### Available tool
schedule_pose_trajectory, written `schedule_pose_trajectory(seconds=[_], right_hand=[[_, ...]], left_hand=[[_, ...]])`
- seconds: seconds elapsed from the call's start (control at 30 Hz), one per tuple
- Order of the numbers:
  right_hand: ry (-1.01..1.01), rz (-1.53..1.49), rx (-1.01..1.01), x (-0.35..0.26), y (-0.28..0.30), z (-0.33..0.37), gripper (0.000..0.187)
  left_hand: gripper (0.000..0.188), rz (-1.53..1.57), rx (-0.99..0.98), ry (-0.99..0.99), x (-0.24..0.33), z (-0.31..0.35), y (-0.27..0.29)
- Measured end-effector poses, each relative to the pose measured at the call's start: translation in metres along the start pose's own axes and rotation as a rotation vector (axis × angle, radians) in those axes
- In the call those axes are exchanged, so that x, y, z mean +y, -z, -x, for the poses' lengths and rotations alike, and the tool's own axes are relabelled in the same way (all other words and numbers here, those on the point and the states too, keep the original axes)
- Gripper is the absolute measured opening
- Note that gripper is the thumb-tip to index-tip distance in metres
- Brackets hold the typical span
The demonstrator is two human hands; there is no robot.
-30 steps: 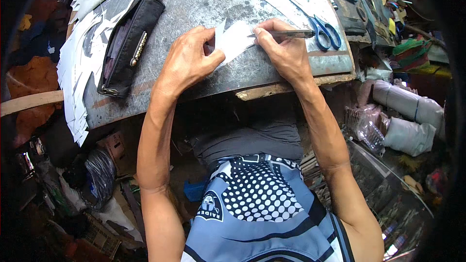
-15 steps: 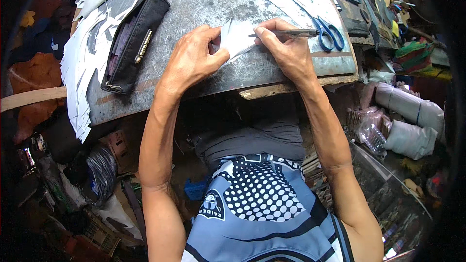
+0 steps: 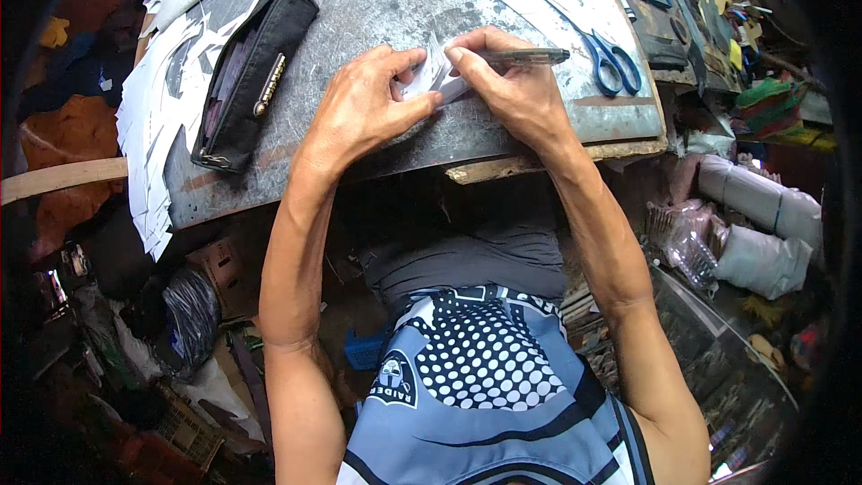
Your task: Cutting out paper shoe patterns with scissors and marking details with a pen.
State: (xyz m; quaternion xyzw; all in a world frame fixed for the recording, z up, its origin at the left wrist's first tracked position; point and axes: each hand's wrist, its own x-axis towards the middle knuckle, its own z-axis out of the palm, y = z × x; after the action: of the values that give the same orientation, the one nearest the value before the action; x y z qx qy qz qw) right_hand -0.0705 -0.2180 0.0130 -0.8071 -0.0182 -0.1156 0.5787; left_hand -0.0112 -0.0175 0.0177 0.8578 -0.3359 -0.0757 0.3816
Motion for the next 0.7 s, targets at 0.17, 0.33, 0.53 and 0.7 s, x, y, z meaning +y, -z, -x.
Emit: schedule_pose_trajectory(seconds=[0.17,0.33,0.53,0.7], right_hand=[[0.009,-0.011,0.002,-0.004,-0.003,-0.006,0.02],[0.022,-0.017,-0.015,-0.01,0.0,-0.006,0.019],[0.061,-0.083,0.215,-0.006,0.02,0.001,0.02],[0.078,-0.063,0.195,-0.002,0.018,0.004,0.021]], left_hand=[[0.059,-0.058,-0.023,0.019,0.002,0.0,0.002],[0.051,0.012,0.004,0.016,0.004,0.001,0.002],[0.039,0.03,-0.039,0.065,0.005,0.0,0.009],[0.04,0.062,-0.034,0.08,0.006,0.001,0.01]])
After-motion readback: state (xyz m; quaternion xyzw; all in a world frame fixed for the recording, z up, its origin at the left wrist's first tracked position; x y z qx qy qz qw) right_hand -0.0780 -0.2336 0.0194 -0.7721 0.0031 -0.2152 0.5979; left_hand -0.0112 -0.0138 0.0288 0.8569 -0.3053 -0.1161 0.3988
